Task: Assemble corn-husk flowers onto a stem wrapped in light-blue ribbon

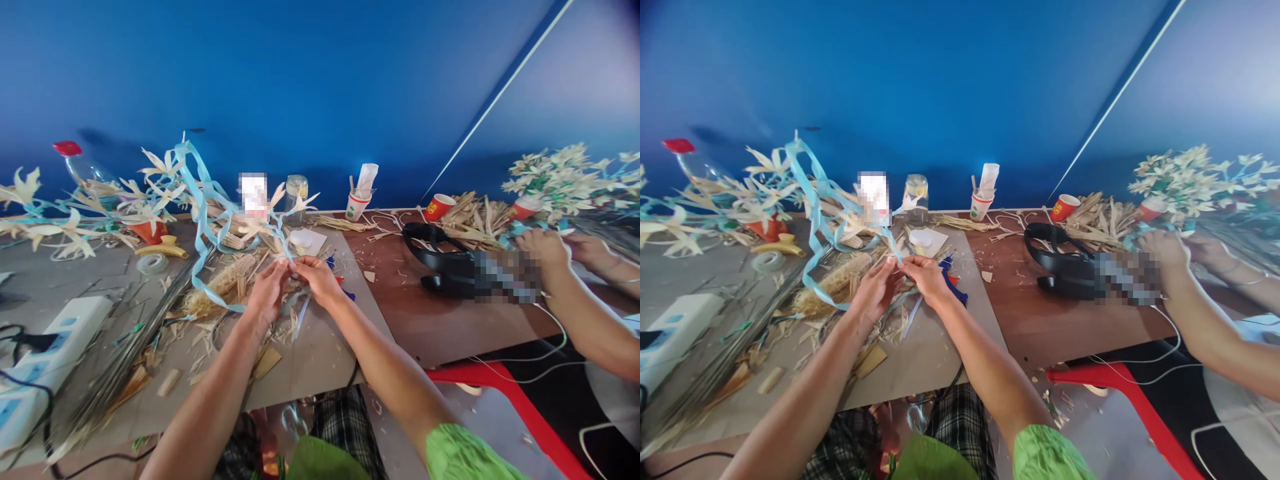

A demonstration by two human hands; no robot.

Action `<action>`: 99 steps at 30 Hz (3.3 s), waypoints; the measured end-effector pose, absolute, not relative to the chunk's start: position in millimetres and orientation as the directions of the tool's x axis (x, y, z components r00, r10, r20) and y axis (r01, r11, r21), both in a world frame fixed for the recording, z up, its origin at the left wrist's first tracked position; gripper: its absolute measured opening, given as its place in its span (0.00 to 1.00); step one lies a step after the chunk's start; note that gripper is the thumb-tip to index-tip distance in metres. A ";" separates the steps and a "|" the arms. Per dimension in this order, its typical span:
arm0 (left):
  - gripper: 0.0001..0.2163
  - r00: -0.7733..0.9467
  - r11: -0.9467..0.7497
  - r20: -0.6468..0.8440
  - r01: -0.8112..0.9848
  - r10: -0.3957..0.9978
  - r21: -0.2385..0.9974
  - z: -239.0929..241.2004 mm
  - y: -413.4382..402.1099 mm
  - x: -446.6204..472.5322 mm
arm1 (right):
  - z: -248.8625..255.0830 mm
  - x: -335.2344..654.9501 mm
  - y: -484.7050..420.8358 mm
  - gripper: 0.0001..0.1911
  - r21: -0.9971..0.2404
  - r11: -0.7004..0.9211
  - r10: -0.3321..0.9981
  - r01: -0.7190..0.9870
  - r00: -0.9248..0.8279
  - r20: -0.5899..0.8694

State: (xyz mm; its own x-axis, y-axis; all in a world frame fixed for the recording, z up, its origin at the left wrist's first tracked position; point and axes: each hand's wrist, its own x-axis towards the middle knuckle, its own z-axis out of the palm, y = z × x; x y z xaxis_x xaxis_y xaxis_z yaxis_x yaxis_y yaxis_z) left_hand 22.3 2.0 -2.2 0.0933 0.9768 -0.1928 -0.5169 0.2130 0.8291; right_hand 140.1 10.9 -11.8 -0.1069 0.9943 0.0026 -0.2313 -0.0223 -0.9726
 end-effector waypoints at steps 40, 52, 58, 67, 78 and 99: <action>0.08 -0.210 0.024 -0.117 -0.400 0.971 0.916 -14.6 2.9 31.5 | -15.2 131.3 -4.9 0.15 -0.564 0.330 0.879 0.757 -0.029 0.476; 0.05 0.204 0.303 -0.227 -0.704 0.952 0.642 -7.4 5.7 19.0 | -10.1 135.0 8.5 0.17 -0.883 -0.260 0.948 -0.391 -0.277 -0.156; 0.08 0.117 0.229 -0.203 -0.671 0.972 0.706 -4.9 -0.4 24.2 | -17.7 133.8 11.1 0.12 -0.974 -0.002 0.999 -0.225 -0.043 0.008; 0.09 -0.018 0.146 -0.198 -0.611 0.980 0.778 -11.5 2.5 26.5 | -10.3 134.2 1.1 0.12 -0.944 0.283 0.958 0.168 -0.011 0.286; 0.08 0.187 0.258 -0.180 -0.624 0.966 0.738 -5.9 5.4 18.1 | -14.5 132.3 5.9 0.21 -0.780 -0.362 0.908 -0.510 -0.384 -0.171; 0.09 0.083 0.109 -0.077 -0.515 0.994 0.850 -0.9 -2.6 26.5 | -10.5 134.4 5.6 0.17 -0.943 -0.070 0.976 -0.325 -0.216 0.002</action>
State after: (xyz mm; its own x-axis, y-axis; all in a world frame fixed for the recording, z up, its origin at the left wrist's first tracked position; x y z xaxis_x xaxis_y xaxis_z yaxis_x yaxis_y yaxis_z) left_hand 26.5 -2.6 -0.9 0.0833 0.9936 -0.0767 -0.5153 0.1089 0.8501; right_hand 134.4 5.6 -10.5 -0.2164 0.9763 0.0020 -0.3251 -0.0702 -0.9431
